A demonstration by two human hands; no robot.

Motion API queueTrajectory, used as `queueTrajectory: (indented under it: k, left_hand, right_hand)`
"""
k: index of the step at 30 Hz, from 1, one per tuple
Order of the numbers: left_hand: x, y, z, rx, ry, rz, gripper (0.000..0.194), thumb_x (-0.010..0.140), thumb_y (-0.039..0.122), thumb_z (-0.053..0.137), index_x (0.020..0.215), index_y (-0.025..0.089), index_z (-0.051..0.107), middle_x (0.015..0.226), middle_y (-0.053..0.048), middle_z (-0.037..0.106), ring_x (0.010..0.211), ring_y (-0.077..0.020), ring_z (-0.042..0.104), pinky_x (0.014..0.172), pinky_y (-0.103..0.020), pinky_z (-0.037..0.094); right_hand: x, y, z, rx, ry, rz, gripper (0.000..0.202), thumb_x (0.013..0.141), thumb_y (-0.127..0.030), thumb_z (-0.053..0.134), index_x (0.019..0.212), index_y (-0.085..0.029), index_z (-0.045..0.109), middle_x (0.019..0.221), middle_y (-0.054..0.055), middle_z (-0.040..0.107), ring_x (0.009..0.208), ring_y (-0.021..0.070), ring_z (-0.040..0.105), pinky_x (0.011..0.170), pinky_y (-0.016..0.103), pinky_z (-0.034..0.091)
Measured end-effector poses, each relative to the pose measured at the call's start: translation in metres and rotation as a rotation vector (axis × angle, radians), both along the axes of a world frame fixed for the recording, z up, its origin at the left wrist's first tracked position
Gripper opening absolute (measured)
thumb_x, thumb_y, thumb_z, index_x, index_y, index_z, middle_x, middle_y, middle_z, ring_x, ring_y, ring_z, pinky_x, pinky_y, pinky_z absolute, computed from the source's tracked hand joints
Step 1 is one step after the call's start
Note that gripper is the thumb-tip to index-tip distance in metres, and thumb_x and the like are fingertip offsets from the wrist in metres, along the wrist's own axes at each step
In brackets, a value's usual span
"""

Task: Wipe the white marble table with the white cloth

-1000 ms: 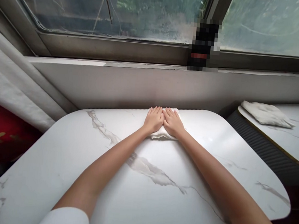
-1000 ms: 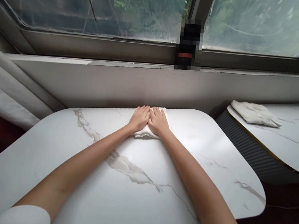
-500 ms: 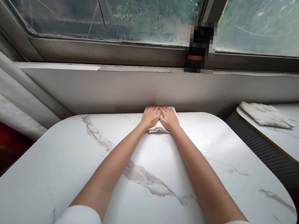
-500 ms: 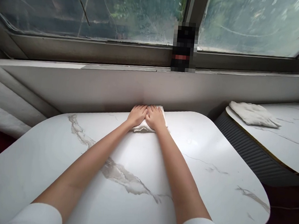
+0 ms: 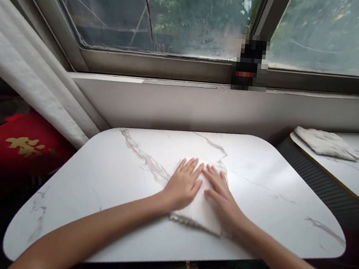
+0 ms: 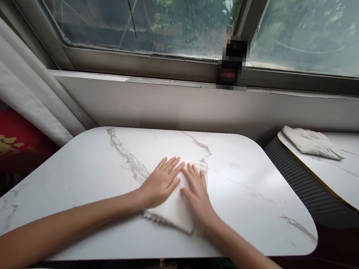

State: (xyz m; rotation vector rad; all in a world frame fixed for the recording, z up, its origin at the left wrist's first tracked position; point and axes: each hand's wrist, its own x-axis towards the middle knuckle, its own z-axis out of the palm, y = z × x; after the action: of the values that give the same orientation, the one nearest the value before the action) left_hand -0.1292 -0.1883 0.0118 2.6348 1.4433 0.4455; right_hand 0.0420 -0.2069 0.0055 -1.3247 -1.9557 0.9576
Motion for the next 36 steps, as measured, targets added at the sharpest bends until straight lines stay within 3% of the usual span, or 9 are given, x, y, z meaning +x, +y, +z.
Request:
queueTrajectory:
  k: [3, 6, 12, 14, 17, 20, 24, 31, 36]
  left_hand:
    - [-0.013, -0.046, 0.008, -0.034, -0.010, -0.082, 0.050, 0.097, 0.033, 0.030, 0.143, 0.015, 0.025, 0.150, -0.009, 0.024, 0.139, -0.0195, 0.013, 0.114, -0.043, 0.013]
    - [-0.024, -0.073, 0.015, -0.051, 0.002, -0.148, 0.054, 0.096, 0.034, 0.033, 0.144, 0.012, 0.024, 0.150, -0.011, 0.022, 0.139, -0.0208, 0.012, 0.114, -0.044, 0.010]
    - [-0.030, -0.091, 0.018, -0.078, 0.039, -0.109, 0.055, 0.095, 0.030, 0.034, 0.144, 0.008, 0.020, 0.150, -0.013, 0.019, 0.140, -0.0214, 0.009, 0.115, -0.045, 0.009]
    - [-0.031, -0.092, 0.015, -0.087, 0.041, -0.073, 0.056, 0.094, 0.028, 0.034, 0.144, 0.007, 0.018, 0.151, -0.013, 0.017, 0.140, -0.0217, 0.008, 0.115, -0.045, 0.009]
    - [-0.035, -0.086, 0.009, -0.098, 0.039, -0.010, 0.058, 0.093, 0.024, 0.033, 0.145, 0.006, 0.015, 0.152, -0.012, 0.014, 0.140, -0.0217, 0.006, 0.115, -0.044, 0.009]
    - [-0.042, -0.062, 0.003, -0.114, 0.026, 0.076, 0.056, 0.094, 0.024, 0.028, 0.145, 0.007, 0.015, 0.152, -0.011, 0.014, 0.140, -0.0200, 0.008, 0.115, -0.043, 0.009]
    - [-0.058, 0.002, -0.003, -0.061, -0.006, 0.248, 0.052, 0.095, 0.027, 0.021, 0.144, 0.009, 0.021, 0.150, -0.010, 0.023, 0.139, -0.0176, 0.015, 0.114, -0.042, 0.010]
    - [-0.103, 0.131, -0.006, 0.012, 0.038, 0.310, 0.049, 0.096, 0.028, 0.022, 0.140, 0.011, 0.033, 0.147, -0.007, 0.031, 0.137, -0.0148, 0.022, 0.113, -0.036, 0.011]
    - [-0.122, 0.171, -0.008, 0.055, 0.053, 0.367, 0.047, 0.096, 0.028, 0.022, 0.138, 0.011, 0.036, 0.145, -0.008, 0.035, 0.135, -0.0174, 0.026, 0.112, -0.038, 0.013]
  right_hand:
    - [0.002, -0.053, 0.009, -0.173, 0.137, 0.023, 0.053, 0.087, -0.042, 0.045, 0.139, -0.038, 0.034, 0.152, -0.008, 0.014, 0.139, 0.0215, -0.010, 0.112, 0.053, -0.001]
    - [0.000, -0.075, 0.017, -0.224, 0.204, 0.133, 0.053, 0.087, -0.037, 0.046, 0.139, -0.037, 0.035, 0.151, -0.008, 0.017, 0.139, 0.0211, -0.007, 0.111, 0.051, -0.007]
    - [-0.001, -0.067, 0.027, -0.330, 0.052, 0.184, 0.051, 0.089, -0.044, 0.042, 0.139, -0.039, 0.033, 0.153, -0.009, 0.012, 0.139, 0.0225, -0.010, 0.111, 0.055, 0.000]
    - [-0.005, -0.064, 0.026, -0.271, -0.080, 0.241, 0.055, 0.091, -0.046, 0.038, 0.143, -0.036, 0.025, 0.153, -0.008, 0.007, 0.139, 0.0225, -0.010, 0.112, 0.054, 0.003]
    - [-0.018, -0.055, 0.021, -0.035, -0.292, 0.309, 0.059, 0.094, -0.041, 0.031, 0.147, -0.027, 0.010, 0.154, -0.002, 0.003, 0.140, 0.0211, -0.004, 0.113, 0.051, 0.004]
    - [-0.038, -0.030, 0.012, 0.233, -0.439, 0.305, 0.059, 0.093, -0.034, 0.029, 0.148, -0.020, 0.010, 0.153, 0.003, 0.006, 0.140, 0.0203, 0.002, 0.114, 0.048, 0.005]
    - [-0.073, 0.034, 0.002, 0.441, -0.531, 0.246, 0.058, 0.090, -0.030, 0.031, 0.145, -0.012, 0.023, 0.151, 0.009, 0.020, 0.140, 0.0217, 0.012, 0.114, 0.046, 0.011]
    - [-0.137, 0.148, -0.001, 0.492, -0.628, 0.078, 0.058, 0.089, -0.027, 0.032, 0.141, -0.003, 0.030, 0.147, 0.015, 0.030, 0.137, 0.0240, 0.022, 0.112, 0.042, 0.013]
    - [-0.159, 0.190, 0.000, 0.521, -0.616, 0.070, 0.055, 0.089, -0.026, 0.033, 0.139, -0.004, 0.034, 0.145, 0.015, 0.034, 0.135, 0.0235, 0.027, 0.110, 0.040, 0.015]
